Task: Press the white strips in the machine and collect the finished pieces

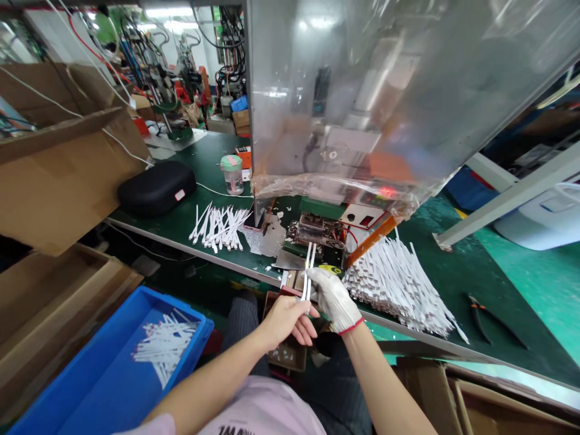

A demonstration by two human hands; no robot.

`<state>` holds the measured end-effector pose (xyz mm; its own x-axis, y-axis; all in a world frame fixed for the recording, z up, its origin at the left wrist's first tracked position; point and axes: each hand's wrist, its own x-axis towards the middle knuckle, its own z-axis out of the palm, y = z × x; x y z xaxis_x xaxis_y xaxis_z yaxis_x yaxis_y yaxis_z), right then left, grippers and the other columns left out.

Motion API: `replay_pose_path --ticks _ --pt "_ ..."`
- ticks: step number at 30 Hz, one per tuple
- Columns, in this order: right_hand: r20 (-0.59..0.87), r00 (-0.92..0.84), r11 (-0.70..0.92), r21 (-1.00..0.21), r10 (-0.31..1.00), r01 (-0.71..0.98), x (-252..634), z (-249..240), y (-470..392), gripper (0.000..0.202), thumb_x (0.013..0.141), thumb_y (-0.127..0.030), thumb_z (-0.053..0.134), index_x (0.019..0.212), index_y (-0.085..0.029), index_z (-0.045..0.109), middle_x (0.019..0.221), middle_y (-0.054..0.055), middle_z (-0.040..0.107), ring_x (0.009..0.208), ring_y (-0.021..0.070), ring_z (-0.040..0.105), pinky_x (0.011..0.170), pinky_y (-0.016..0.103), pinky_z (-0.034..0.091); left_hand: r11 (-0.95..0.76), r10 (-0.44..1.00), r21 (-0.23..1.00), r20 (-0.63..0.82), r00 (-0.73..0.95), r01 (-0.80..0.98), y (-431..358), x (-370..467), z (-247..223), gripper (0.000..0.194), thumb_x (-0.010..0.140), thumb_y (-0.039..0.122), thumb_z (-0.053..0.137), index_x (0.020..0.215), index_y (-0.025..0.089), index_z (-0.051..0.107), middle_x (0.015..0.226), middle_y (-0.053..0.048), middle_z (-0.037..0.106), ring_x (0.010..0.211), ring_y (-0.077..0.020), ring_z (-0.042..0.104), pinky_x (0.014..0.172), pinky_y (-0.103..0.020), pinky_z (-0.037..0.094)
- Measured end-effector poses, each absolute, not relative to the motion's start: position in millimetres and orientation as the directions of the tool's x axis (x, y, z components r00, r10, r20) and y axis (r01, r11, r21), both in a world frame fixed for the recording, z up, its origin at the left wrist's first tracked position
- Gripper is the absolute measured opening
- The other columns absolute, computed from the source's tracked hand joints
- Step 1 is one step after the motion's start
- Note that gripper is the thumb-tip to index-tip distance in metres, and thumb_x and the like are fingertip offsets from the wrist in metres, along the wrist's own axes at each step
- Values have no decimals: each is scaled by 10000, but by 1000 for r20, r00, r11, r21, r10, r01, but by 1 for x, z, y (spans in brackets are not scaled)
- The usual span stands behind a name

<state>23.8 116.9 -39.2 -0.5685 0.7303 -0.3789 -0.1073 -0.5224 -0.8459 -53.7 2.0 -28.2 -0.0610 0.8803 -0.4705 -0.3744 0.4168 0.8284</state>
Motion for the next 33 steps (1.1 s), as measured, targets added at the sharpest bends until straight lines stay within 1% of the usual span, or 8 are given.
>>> replay_pose_path --ticks 3,6,11,16,19,23,27,33 --pt "-409 -542 -551 -826 734 -123 18 -34 121 291 572 -353 803 717 -149 656 601 2 621 485 127 542 419 224 431 426 877 828 -477 -58 -365 3 -54 -28 720 591 786 545 839 113 608 561 -50 647 423 -140 594 408 -209 418" --pt "-420 -486 -555 -815 766 -170 8 -28 130 285 598 -348 780 757 -136 675 607 15 633 496 142 570 440 238 473 428 879 829 -475 -47 -359 4 -55 -28 727 552 808 551 778 118 596 554 -55 638 426 -144 591 413 -219 420" --pt "-404 -446 -532 -820 799 -212 -6 -21 140 221 686 -321 733 732 -119 655 591 26 618 463 120 555 437 211 476 432 879 823 -476 -34 -369 7 -55 -27 657 585 777 534 700 131 572 545 -55 625 428 -145 585 421 -224 406" --pt "-409 -438 -523 -834 801 -178 -8 -26 146 170 713 -272 708 712 -119 634 563 21 604 433 106 549 419 186 479 456 865 799 -501 -17 -392 13 -52 -28 506 708 635 487 636 139 553 516 -50 605 395 -139 561 404 -228 399" --pt "-399 -407 -499 -848 822 -177 -9 -32 150 137 726 -231 689 744 -102 646 579 31 614 438 102 553 417 180 482 453 862 796 -506 -29 -401 15 -51 -29 460 739 577 472 614 141 551 493 -44 596 372 -135 550 378 -220 390" --pt "-361 -431 -469 -866 827 -172 -11 -33 149 118 741 -234 664 729 -124 624 593 28 613 442 100 553 435 188 485 425 867 810 -493 -77 -403 11 -52 -29 514 706 641 498 627 138 565 495 -50 612 372 -130 555 365 -199 380" --pt "-302 -455 -413 -896 838 -165 -13 -35 147 133 779 -262 589 703 -153 594 533 -10 561 410 91 514 412 185 436 395 880 831 -465 -100 -393 6 -52 -28 594 633 722 552 673 131 592 506 -63 631 392 -135 573 379 -193 387" --pt "-302 -441 -405 -900 845 -161 -12 -32 140 130 765 -236 577 666 -152 592 502 -9 560 409 128 518 398 218 404 383 881 856 -452 -143 -346 -3 -55 -27 552 626 665 647 728 123 624 540 -55 651 449 -136 605 433 -189 435"
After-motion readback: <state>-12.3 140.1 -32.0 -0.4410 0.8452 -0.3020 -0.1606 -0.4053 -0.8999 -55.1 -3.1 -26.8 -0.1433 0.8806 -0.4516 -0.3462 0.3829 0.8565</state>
